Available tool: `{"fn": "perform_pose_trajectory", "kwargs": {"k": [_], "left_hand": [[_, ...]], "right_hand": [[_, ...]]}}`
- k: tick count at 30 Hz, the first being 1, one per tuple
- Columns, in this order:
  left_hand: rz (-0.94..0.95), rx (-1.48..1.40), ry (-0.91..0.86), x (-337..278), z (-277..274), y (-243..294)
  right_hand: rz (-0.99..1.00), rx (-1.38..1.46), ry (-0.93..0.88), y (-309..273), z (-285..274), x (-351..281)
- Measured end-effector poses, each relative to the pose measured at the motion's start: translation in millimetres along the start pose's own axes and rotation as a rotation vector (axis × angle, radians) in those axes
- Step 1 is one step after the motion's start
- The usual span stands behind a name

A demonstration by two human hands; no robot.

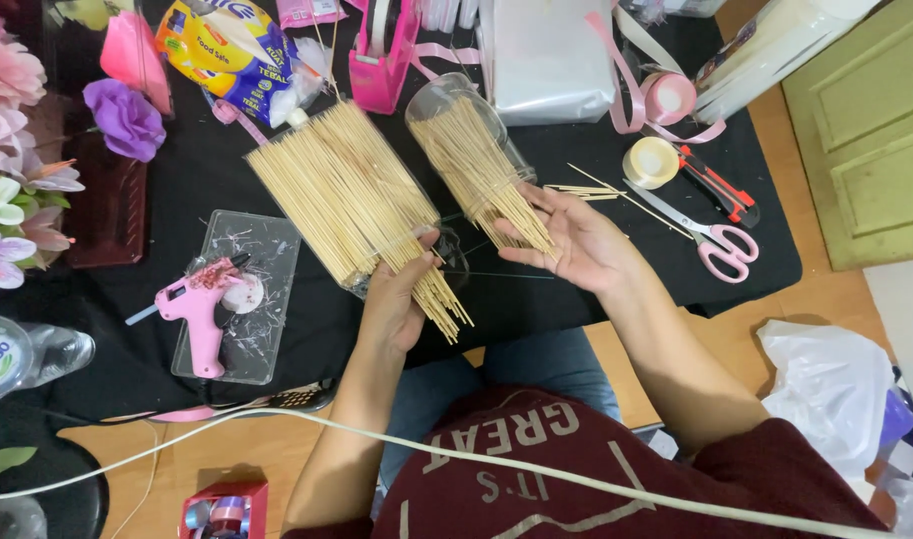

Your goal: The person is bundling bamboo skewers and inserting them into a clear plastic container on a workspace.

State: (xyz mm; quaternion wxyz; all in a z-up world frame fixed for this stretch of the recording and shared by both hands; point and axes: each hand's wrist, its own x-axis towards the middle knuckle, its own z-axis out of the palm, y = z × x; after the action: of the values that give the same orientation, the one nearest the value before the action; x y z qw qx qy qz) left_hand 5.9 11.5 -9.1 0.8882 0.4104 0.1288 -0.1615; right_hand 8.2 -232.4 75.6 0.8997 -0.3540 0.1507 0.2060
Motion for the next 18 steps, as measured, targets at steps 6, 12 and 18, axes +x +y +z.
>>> {"fn": "perform_pose_trajectory", "kwargs": {"k": [6, 12, 18], "left_hand": [[0.009, -0.011, 0.004, -3, 4, 3], [-0.011, -0.017, 0.011, -3, 1, 2], [-0.005, -0.010, 0.019, 1, -1, 0]], "right_hand": [[0.045, 0.259, 0.126, 0, 0, -10], [-0.027, 0.108, 0.121, -5, 5, -22], [-0.248, -0.280, -0.092, 2, -20, -32]]}}
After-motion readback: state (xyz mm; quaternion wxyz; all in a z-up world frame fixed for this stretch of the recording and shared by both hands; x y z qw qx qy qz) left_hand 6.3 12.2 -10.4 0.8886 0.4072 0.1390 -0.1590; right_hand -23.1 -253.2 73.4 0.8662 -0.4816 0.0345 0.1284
